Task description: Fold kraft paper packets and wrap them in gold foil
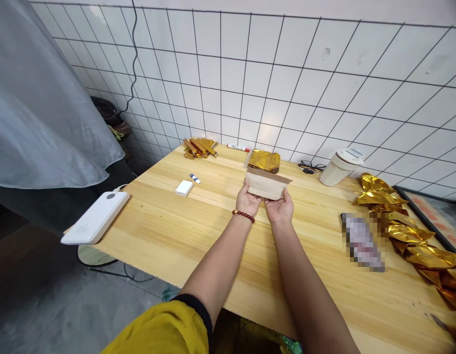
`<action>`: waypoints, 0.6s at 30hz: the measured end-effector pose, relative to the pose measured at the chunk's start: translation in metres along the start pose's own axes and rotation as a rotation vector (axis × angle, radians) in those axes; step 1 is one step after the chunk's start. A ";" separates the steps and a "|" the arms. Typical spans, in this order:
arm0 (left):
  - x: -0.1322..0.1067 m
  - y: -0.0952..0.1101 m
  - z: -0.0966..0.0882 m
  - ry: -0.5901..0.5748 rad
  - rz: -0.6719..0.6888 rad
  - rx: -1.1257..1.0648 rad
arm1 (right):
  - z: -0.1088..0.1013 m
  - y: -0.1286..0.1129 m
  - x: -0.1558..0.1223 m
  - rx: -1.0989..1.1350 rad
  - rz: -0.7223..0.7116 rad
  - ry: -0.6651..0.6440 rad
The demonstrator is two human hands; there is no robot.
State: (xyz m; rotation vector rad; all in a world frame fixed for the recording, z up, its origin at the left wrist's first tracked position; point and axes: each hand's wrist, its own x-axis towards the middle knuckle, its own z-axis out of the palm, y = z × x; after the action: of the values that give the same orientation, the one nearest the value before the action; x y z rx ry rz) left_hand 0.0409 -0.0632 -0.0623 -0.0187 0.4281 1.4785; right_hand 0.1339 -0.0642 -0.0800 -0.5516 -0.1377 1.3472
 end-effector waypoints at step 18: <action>-0.011 -0.015 0.007 -0.085 0.091 0.164 | 0.010 0.012 -0.014 -0.224 -0.135 -0.089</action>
State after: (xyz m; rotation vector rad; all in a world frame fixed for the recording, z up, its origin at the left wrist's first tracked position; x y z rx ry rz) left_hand 0.0566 -0.0732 -0.0565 0.1955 0.4850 1.5239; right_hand 0.1161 -0.0727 -0.0739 -0.6586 -0.3953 1.2319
